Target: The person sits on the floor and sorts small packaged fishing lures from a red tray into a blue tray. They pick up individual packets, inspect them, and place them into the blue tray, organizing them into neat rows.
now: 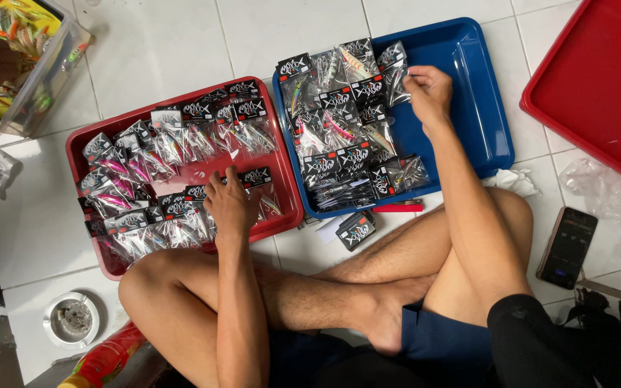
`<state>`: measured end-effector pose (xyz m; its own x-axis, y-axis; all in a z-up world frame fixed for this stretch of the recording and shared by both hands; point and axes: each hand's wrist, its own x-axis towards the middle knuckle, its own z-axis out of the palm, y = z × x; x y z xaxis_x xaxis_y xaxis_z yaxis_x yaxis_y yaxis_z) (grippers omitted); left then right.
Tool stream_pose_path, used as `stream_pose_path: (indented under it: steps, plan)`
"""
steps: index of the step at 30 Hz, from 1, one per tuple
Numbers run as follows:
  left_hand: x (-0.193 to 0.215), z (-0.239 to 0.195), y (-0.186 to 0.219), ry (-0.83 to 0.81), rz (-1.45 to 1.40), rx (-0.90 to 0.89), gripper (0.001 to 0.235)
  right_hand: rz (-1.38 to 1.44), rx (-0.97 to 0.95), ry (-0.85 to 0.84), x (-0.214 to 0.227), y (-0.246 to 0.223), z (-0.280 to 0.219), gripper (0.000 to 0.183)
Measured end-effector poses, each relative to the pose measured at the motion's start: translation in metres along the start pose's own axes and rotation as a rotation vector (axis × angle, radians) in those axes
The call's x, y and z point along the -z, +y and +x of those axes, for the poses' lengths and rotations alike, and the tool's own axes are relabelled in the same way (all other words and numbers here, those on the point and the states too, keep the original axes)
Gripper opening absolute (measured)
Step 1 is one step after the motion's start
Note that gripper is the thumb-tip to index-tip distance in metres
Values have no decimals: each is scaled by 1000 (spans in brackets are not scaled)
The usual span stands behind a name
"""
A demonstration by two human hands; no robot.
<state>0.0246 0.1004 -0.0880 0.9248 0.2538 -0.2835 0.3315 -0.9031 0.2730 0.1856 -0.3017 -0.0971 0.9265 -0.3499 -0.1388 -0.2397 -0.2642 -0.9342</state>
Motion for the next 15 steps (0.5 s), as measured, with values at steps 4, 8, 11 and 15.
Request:
stream_pose_path:
  steps: [4, 8, 11, 15]
  plan:
    - [9, -3, 6, 21, -42, -18, 68, 264, -105, -48, 20, -14, -2, 27]
    - [11, -4, 7, -4, -35, -27, 66, 908, -312, -52, 30, -28, -10, 69]
    - [13, -6, 8, -3, -65, -52, 63, 1134, -340, -34, 30, -22, -6, 69]
    - [10, -6, 5, 1, -89, -70, 63, 1261, -302, -175, 34, 1, 5, 45]
